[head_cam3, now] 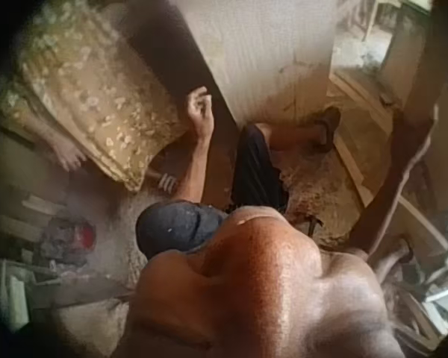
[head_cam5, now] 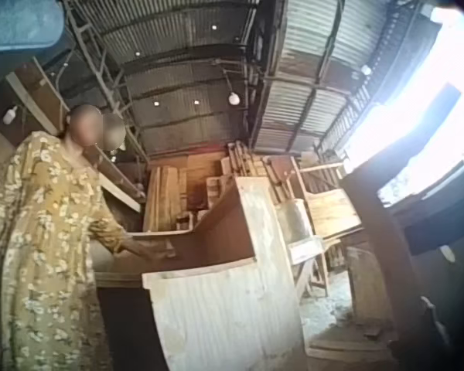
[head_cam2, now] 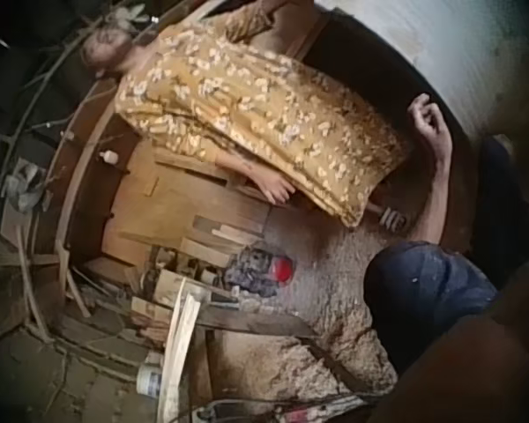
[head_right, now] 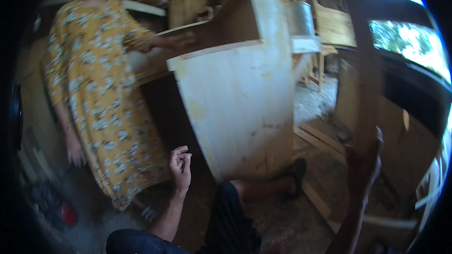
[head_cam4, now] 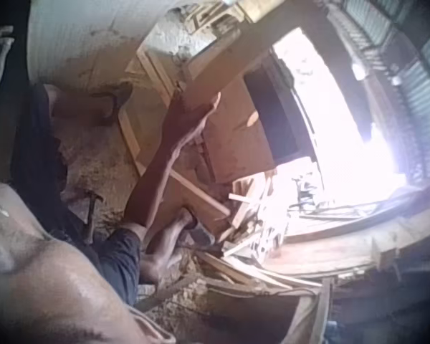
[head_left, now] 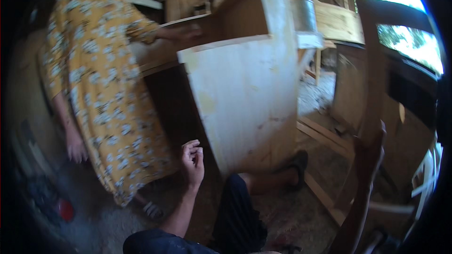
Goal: Assembling wooden pieces into a frame structure using wood glue, nails, and a hammer.
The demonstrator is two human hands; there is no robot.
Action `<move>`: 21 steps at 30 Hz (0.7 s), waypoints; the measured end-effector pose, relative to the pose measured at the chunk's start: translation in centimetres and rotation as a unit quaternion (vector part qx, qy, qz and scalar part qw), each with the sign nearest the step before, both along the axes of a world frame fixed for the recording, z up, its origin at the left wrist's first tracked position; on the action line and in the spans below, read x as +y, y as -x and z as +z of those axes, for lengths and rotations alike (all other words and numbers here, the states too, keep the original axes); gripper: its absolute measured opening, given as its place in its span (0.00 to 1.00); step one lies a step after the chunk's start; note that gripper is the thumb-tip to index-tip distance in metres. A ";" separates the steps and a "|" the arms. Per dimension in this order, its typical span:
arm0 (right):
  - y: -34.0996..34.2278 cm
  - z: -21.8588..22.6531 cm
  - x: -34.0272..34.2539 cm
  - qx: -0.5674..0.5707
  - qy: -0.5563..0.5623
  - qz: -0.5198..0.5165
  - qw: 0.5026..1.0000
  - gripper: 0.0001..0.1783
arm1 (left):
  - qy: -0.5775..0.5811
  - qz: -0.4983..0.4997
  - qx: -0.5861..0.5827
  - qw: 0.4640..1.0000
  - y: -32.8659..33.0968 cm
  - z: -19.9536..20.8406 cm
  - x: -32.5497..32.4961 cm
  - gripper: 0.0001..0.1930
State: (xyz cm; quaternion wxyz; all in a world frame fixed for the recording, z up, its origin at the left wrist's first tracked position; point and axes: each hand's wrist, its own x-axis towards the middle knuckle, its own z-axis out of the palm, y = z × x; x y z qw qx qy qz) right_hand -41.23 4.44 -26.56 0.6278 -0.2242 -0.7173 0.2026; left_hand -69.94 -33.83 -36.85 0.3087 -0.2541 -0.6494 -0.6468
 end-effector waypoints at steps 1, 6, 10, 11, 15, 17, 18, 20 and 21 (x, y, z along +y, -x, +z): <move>-0.2 -0.2 0.7 -0.035 -0.078 -0.007 0.996 0.40 | 0.009 -0.037 0.005 0.999 0.4 0.3 2.8 0.13; 2.9 -6.7 6.1 -0.277 -0.119 0.049 0.952 0.37 | 0.022 -0.188 0.018 0.982 1.6 3.3 11.4 0.19; -0.1 -14.2 7.6 -0.463 -0.088 -0.049 0.880 0.35 | -0.002 -0.306 0.035 0.951 0.6 6.3 23.7 0.34; -1.2 -15.4 7.1 -0.528 -0.026 -0.014 0.849 0.35 | -0.004 -0.325 0.027 0.945 0.5 6.1 25.9 0.34; -2.9 -24.4 7.5 -0.573 -0.098 0.006 0.814 0.34 | 0.030 -0.395 -0.028 0.918 2.2 0.6 31.5 0.43; -2.5 -28.7 9.0 -0.568 -0.185 -0.007 0.802 0.34 | -0.002 -0.369 -0.071 0.927 3.6 -2.9 32.0 0.43; -2.5 -31.5 9.5 -0.557 -0.271 -0.033 0.784 0.34 | 0.024 -0.362 -0.084 0.928 4.4 -4.5 32.6 0.43; -6.5 -37.3 13.1 -0.531 -0.388 -0.148 0.739 0.33 | 0.088 -0.242 -0.096 0.961 3.9 -8.3 35.1 0.39; -8.0 -38.3 14.0 -0.538 -0.340 -0.127 0.761 0.37 | 0.133 -0.222 -0.128 0.957 2.6 -8.7 35.7 0.38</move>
